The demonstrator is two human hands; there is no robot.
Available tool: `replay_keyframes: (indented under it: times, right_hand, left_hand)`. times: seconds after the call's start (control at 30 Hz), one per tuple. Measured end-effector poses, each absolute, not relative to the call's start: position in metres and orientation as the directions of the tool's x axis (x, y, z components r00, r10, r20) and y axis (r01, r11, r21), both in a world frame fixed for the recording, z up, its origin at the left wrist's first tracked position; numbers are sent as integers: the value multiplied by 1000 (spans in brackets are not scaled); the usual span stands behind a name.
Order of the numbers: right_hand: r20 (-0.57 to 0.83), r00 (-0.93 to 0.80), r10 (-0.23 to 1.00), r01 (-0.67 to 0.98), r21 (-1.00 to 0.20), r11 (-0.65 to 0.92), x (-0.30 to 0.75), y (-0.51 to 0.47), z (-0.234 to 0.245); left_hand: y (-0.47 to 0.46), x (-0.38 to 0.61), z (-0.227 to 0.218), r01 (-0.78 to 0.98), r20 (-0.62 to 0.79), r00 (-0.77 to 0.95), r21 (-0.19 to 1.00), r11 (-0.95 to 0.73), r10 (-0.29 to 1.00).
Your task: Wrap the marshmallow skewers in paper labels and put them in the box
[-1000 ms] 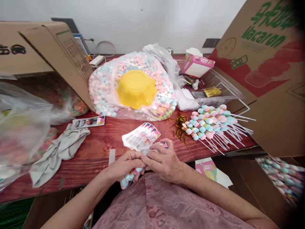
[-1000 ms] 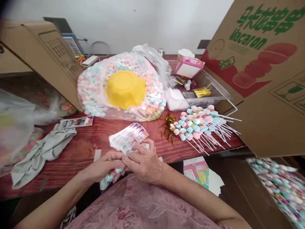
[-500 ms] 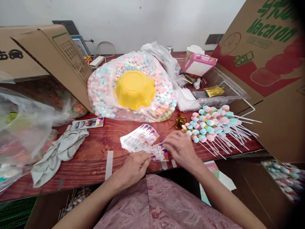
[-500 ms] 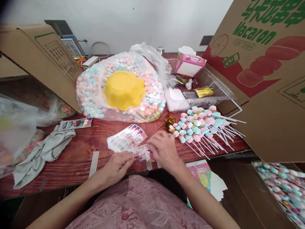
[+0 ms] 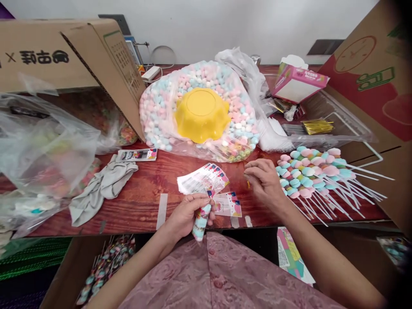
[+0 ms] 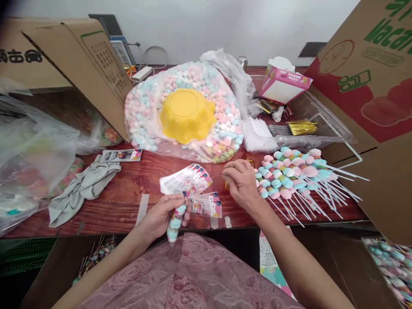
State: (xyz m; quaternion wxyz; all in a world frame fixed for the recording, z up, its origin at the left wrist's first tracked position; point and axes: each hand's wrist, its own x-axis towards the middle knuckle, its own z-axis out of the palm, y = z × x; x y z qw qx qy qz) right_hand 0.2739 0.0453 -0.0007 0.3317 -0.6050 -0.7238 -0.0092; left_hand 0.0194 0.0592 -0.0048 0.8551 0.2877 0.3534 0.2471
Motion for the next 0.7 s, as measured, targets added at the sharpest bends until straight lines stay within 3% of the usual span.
replay_keyframes:
  times: [0.07,0.13,0.23,0.33,0.5,0.6,0.67,0.7]
  right_hand:
    - [560,71,825,692,-624,363,266,43,0]
    - [554,163,817,531,-747,400,254,41,-4]
    - [535,243,809,414,-812,413,233,35,-16]
    - [484,326,812,342,-861,376,221,28,-28]
    - [299,365,881,124,-954,272,224,14,-39]
    - [128,277,952,-109,-980,164,238,8,-31]
    - [-16,236,972,-249,-968,44,250,6,-22]
    - [-81,223,971,-283,-959,-15,254,6,-17]
  left_hand:
    - [63,29,0,-265,-403,685,639,722,607]
    - [65,43,5,-284,-351,735,618,733,580]
    - [66,67,8,-295,-344,754,583,757,559]
    - [65,81,4,-346,-379,684,584,735,623]
    - [71,83,-8,-276,-377,626,712,646,683]
    - [73,80,-8,-128,-246,628,903,409,738]
    - [71,77,-3,1,-36,659,999,47,752]
    - [70,76,1,48,87,684,985,-163,724]
